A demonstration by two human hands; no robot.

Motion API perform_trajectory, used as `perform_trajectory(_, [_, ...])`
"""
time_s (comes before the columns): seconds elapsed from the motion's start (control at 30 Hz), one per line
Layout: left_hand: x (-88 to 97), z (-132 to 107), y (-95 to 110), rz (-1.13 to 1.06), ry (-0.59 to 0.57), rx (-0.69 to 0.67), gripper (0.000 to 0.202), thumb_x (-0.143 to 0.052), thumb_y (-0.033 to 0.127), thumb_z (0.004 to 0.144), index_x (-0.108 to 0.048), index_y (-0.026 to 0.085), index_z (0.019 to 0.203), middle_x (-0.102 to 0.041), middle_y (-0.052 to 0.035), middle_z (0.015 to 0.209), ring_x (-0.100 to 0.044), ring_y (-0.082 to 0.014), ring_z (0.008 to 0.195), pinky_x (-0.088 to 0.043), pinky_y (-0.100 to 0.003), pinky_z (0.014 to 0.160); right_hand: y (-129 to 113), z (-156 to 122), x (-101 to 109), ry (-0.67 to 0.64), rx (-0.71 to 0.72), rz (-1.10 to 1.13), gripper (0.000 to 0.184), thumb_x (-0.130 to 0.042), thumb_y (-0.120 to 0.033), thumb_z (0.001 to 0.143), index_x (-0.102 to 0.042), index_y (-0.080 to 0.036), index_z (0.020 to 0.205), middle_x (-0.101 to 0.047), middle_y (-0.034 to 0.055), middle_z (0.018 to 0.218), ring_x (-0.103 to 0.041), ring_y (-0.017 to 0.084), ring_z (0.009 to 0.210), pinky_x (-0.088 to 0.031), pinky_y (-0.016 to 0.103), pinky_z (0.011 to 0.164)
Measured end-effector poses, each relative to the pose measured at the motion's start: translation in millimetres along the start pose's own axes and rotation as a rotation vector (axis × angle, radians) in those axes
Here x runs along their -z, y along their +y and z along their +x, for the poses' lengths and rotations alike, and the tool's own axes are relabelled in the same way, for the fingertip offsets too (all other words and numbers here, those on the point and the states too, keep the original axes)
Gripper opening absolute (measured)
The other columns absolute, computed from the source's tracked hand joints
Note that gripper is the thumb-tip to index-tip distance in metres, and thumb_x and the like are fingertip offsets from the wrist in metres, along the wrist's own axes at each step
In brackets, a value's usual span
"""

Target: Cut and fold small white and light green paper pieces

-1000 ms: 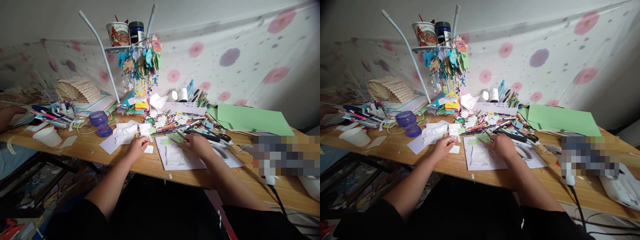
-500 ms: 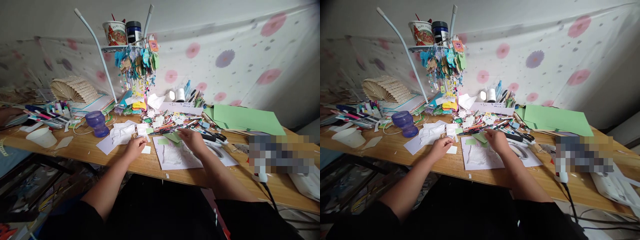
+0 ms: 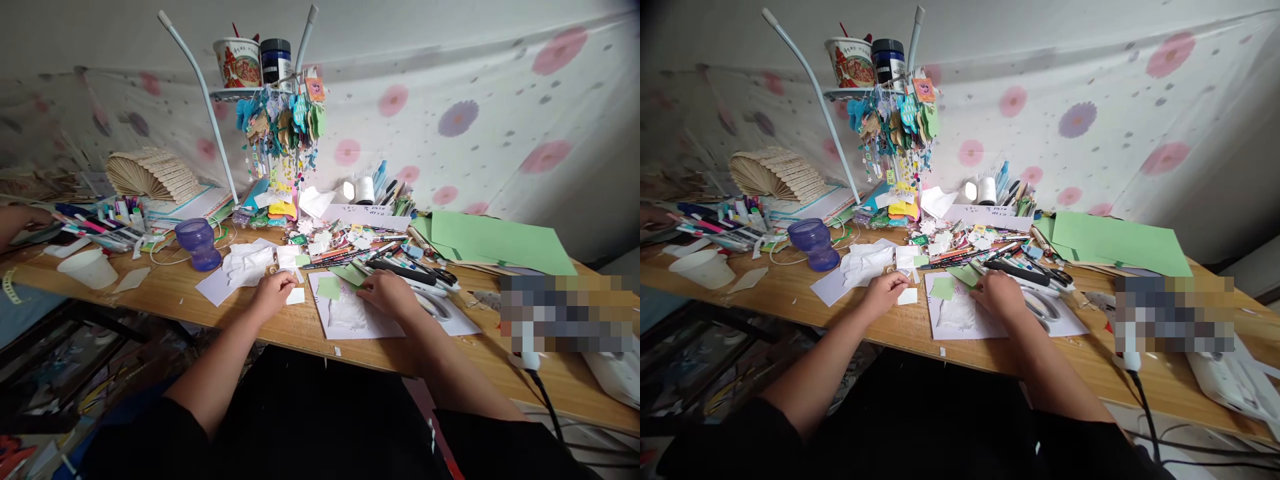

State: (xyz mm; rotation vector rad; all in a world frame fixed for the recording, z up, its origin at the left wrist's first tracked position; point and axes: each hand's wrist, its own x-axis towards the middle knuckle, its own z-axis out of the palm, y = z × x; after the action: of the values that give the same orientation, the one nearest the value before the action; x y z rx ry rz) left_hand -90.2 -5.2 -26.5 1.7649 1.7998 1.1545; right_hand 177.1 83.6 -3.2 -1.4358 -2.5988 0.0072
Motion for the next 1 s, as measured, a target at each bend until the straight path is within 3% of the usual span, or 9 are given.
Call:
perform_trajectory(0.2, [0.3,-0.5,2.3,-0.055,-0.022,0.05,0.012,-0.051,0.023,0.075,-0.062,0.019,0.075,-0.056,0.0038,0.055,-0.051,-0.0103,0.042,-0.038,-0.022,0.046,-1.0,1.0,4.9,-0.055,0.012,-0.041,0.019,-0.058,-0.033,0.075,-0.073,-0.022,0.081,-0.07,0.0067,0.086,-0.062,0.021,0.078,-0.039,0.027,0.06])
perform_trajectory(0.4, [0.3,-0.8,2.9,-0.082,-0.03,0.062,0.012,-0.051,0.024,0.075,-0.062,0.019,0.076,-0.057,0.0034,0.057,-0.052,-0.0104,0.042,-0.04,-0.022,0.045,-6.5,2.6,12.4,-0.064,0.088,-0.095,0.016,-0.057,-0.022,0.073,-0.072,-0.019,0.069,-0.071,0.0084,0.082,-0.063,0.023,0.08,-0.037,0.029,0.062])
perform_trajectory(0.53, [1.6,-0.9,5.5,-0.077,-0.03,0.063,0.011,-0.051,0.023,0.075,-0.062,0.019,0.076,-0.057,0.0034,0.056,-0.051,-0.0103,0.041,-0.039,-0.022,0.044,-2.4,-0.6,14.6,-0.042,0.119,-0.092,0.016,-0.056,-0.024,0.075,-0.071,-0.022,0.069,-0.07,0.0052,0.08,-0.062,0.02,0.079,-0.036,0.027,0.062])
perform_trajectory(0.77, [2.2,-0.8,5.3,-0.038,-0.037,0.022,0.013,-0.05,0.022,0.076,-0.063,0.019,0.077,-0.056,0.0035,0.054,-0.05,-0.0107,0.044,-0.038,-0.023,0.047,-2.2,6.0,6.0,0.065,0.095,-0.059,0.028,-0.057,-0.028,0.078,-0.067,-0.022,0.104,-0.065,0.0088,0.103,-0.058,0.022,0.09,-0.039,0.028,0.072])
perform_trajectory(1.0, [0.5,-0.3,0.7,-0.036,-0.027,0.008,0.013,-0.051,0.023,0.076,-0.064,0.02,0.076,-0.058,0.0032,0.055,-0.052,-0.0113,0.049,-0.038,-0.022,0.049,2.5,11.9,6.8,0.034,0.128,0.015,0.023,-0.05,-0.02,0.08,-0.072,-0.022,0.077,-0.068,0.0051,0.095,-0.059,0.018,0.085,-0.04,0.025,0.073])
